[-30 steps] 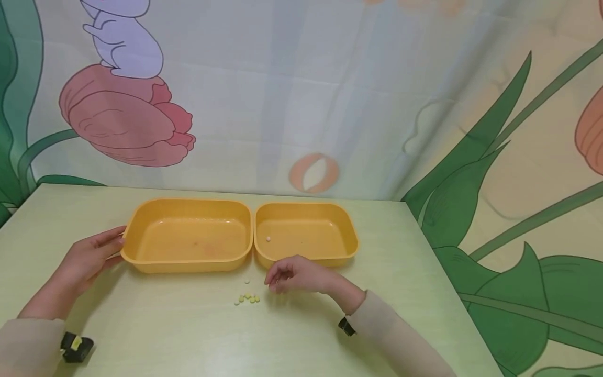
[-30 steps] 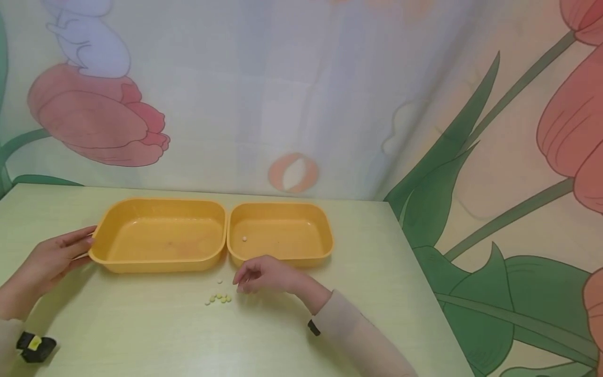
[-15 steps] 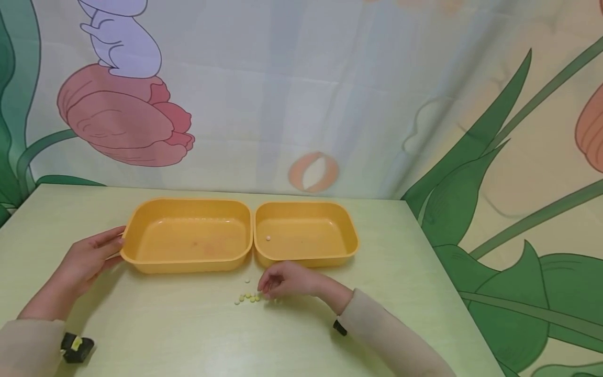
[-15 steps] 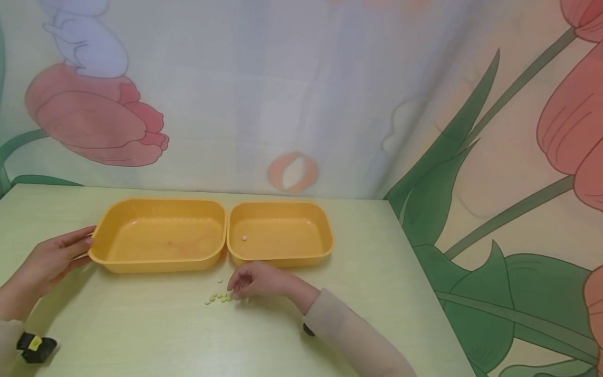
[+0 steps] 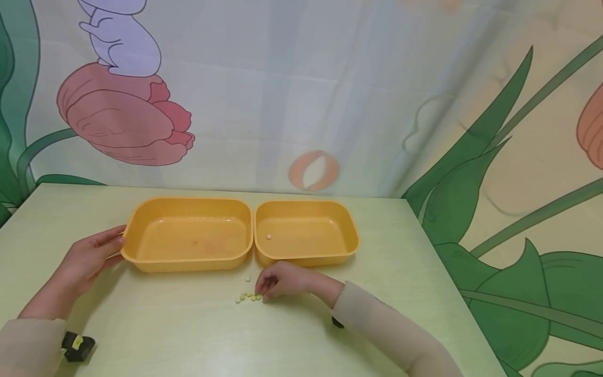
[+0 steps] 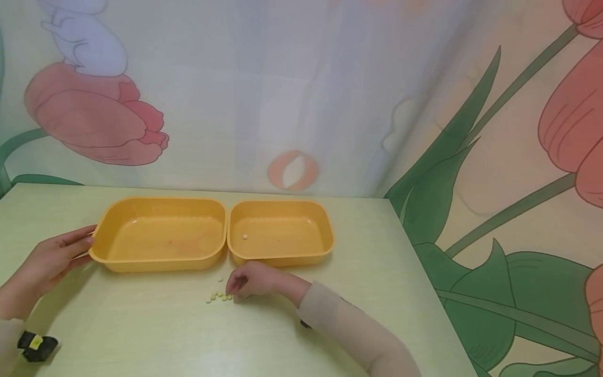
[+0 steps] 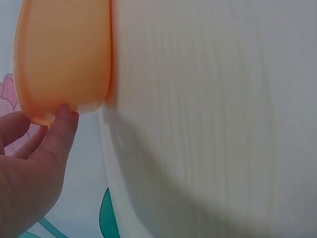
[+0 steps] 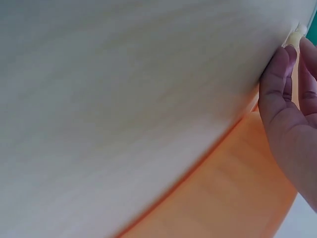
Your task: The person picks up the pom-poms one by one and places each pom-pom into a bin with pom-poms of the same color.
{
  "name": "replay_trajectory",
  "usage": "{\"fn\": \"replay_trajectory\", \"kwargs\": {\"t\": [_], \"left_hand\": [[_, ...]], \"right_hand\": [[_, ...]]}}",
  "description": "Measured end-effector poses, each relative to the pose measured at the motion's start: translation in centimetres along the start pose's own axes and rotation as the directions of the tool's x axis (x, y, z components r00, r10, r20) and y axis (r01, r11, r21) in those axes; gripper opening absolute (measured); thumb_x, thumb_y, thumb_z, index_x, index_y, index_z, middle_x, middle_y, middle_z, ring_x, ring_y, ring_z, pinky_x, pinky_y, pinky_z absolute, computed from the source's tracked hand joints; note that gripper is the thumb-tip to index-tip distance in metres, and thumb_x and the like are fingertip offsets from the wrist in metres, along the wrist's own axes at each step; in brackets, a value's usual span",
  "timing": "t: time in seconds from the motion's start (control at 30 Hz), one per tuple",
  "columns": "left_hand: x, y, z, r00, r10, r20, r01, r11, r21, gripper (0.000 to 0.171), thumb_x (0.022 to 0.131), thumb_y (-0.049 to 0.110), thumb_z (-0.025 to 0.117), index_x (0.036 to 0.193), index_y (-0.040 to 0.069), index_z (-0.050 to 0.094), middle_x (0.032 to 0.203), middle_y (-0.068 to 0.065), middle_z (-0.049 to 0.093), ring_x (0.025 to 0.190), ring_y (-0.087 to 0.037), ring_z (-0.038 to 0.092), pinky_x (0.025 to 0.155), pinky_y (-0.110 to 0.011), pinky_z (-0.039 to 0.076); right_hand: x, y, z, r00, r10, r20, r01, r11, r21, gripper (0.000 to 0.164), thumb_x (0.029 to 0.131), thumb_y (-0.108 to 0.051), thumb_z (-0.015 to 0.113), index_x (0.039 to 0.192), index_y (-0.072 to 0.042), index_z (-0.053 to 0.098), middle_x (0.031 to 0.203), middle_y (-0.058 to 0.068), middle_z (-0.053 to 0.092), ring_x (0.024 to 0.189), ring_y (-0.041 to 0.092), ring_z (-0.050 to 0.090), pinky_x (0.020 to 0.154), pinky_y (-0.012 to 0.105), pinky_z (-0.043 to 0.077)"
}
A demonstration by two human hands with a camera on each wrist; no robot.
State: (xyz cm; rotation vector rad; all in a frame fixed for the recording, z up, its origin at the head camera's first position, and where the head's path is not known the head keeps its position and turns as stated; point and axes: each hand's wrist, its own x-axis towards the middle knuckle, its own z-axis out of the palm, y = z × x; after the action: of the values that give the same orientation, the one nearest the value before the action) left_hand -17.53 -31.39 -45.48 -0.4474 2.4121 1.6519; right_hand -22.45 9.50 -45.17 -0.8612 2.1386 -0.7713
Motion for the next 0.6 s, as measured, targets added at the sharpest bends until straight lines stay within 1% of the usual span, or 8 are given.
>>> {"fn": "replay_trajectory", "kwargs": {"t": [0.03,0.1,0.27,0.43,0.47,0.53,0.6], "left_hand": [[0.01,0.01,0.0,1.0,0.001,0.002,-0.001,1.0,-0.004,0.062,0.112,0.032,0.038,0.162,0.002,0.015,0.167,-0.03,0.016,0.141,-0.04,0.042,0.082,-0.011,0.06],[0.02,0.02,0.04,1.0,-0.002,-0.003,0.002,1.0,-0.004,0.062,0.112,0.031,0.038,0.162,0.002,0.015,0.167,-0.03,0.016,0.141,-0.041,0.041,0.081,-0.01,0.06],[0.09,-0.08,0.0,1.0,-0.001,0.0,0.001,1.0,-0.009,0.062,0.112,0.031,0.038,0.162,0.002,0.014,0.167,-0.03,0.015,0.143,-0.043,0.037,0.081,-0.01,0.06],[0.12,-0.08,0.0,1.0,-0.002,0.005,0.002,1.0,-0.017,0.063,0.112,0.031,0.038,0.162,0.002,0.014,0.168,-0.03,0.015,0.146,-0.045,0.033,0.082,-0.011,0.06],[0.1,-0.06,0.01,1.0,-0.003,0.004,0.003,1.0,-0.015,0.063,0.112,0.031,0.037,0.162,0.002,0.014,0.168,-0.03,0.015,0.146,-0.045,0.033,0.083,-0.011,0.06],[0.02,0.03,0.01,1.0,-0.005,0.002,0.005,1.0,-0.004,0.062,0.112,0.031,0.037,0.162,0.002,0.014,0.167,-0.03,0.015,0.144,-0.042,0.039,0.083,-0.011,0.06],[-0.09,0.08,-0.05,1.0,-0.001,0.008,0.001,1.0,-0.002,0.062,0.112,0.031,0.037,0.162,0.002,0.014,0.167,-0.03,0.015,0.143,-0.042,0.039,0.084,-0.013,0.06]], "right_hand": [[0.05,-0.05,-0.03,1.0,0.0,0.005,0.0,1.0,-0.008,0.014,0.091,0.001,0.073,0.104,-0.003,0.074,0.099,0.01,0.074,0.082,0.002,0.058,0.072,0.009,0.049],[0.15,-0.07,-0.05,1.0,-0.002,0.014,0.002,1.0,-0.017,0.013,0.091,0.001,0.073,0.104,-0.003,0.075,0.096,0.009,0.073,0.081,0.002,0.056,0.071,0.01,0.048],[0.32,-0.29,-0.04,1.0,0.004,0.027,-0.003,0.999,-0.039,0.013,0.092,0.001,0.072,0.103,-0.004,0.075,0.088,0.001,0.067,0.078,0.003,0.053,0.069,0.01,0.045],[0.48,-0.4,0.14,0.999,-0.019,0.029,0.021,0.998,-0.056,0.013,0.091,0.003,0.071,0.102,-0.002,0.075,0.083,-0.004,0.061,0.076,0.003,0.051,0.067,0.01,0.044],[0.51,-0.38,0.21,0.999,-0.023,0.028,0.025,0.998,-0.06,0.013,0.091,0.004,0.071,0.102,-0.002,0.075,0.082,-0.004,0.06,0.075,0.003,0.05,0.067,0.01,0.043],[0.59,-0.32,0.37,0.999,-0.024,0.022,0.025,0.998,-0.063,0.013,0.091,0.004,0.071,0.101,-0.001,0.075,0.081,-0.005,0.059,0.074,0.002,0.05,0.065,0.009,0.043],[0.71,-0.21,0.56,1.0,-0.019,0.015,0.02,0.998,-0.064,0.013,0.09,0.004,0.071,0.101,-0.001,0.075,0.08,-0.006,0.059,0.073,0.002,0.049,0.065,0.009,0.042]]}}
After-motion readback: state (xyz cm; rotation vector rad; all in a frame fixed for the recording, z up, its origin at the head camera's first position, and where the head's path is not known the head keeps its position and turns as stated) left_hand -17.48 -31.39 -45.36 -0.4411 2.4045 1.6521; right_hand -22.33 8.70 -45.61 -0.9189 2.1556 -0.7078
